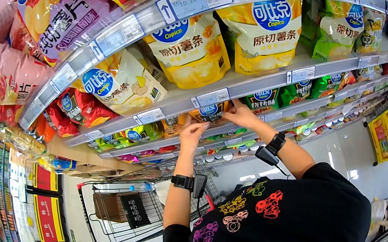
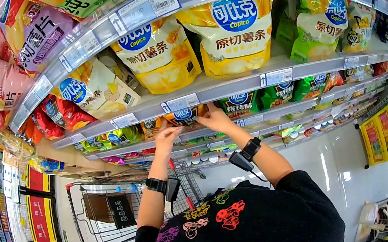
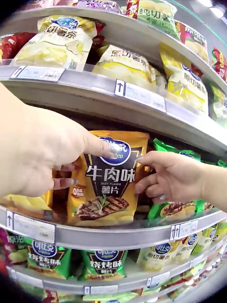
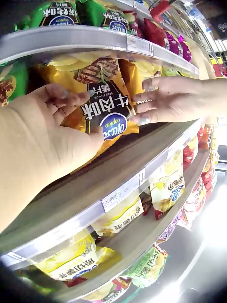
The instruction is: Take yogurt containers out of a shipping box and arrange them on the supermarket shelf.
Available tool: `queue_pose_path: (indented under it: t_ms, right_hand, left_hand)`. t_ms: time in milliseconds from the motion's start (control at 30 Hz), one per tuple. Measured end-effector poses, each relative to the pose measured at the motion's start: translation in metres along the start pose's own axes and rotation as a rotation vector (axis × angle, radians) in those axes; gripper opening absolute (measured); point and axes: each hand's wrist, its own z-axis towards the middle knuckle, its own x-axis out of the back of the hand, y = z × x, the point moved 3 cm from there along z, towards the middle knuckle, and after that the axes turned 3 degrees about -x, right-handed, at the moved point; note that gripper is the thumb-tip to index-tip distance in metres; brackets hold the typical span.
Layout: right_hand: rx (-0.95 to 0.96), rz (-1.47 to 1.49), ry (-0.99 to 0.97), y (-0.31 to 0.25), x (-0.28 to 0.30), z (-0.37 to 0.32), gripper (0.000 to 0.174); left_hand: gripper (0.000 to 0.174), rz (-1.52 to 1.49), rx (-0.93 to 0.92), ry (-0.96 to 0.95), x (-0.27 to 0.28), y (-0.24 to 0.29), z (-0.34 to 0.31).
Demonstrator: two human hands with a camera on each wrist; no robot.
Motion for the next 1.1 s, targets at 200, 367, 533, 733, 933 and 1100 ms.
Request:
queue_pose_path:
  t_ms: [200,367,533,733,933,1100]
  right_hand:
    - [0.044,0.092,-0.022,-0.003,-0.002,-0.013,0.077]
    - [0.09,0.231,0.008,0.001,-0.009,-0.035,0.069]
    - [0.208,0.351,0.094,0.001,-0.017,-0.061,0.049]
    - [0.074,0.596,0.077,-0.011,-0.021,-0.092,0.038]
    - [0.107,0.303,0.051,-0.018,-0.035,-0.122,0.034]
    - [0.111,0.193,0.025,-0.029,-0.079,-0.146,0.033]
  left_hand:
    - [0.011,-0.056,0.13,0.065,-0.016,0.01,-0.014]
    - [0.011,0.44,-0.164,0.185,-0.025,0.018,-0.041]
    - [0.017,0.545,-0.254,0.062,-0.035,0.048,-0.064]
    - [0.023,0.637,-0.42,0.075,-0.034,0.086,-0.093]
    - [0.02,0.558,-0.425,0.015,-0.011,0.084,-0.124]
    - [0.017,0.456,-0.321,-0.064,0.034,0.087,-0.168]
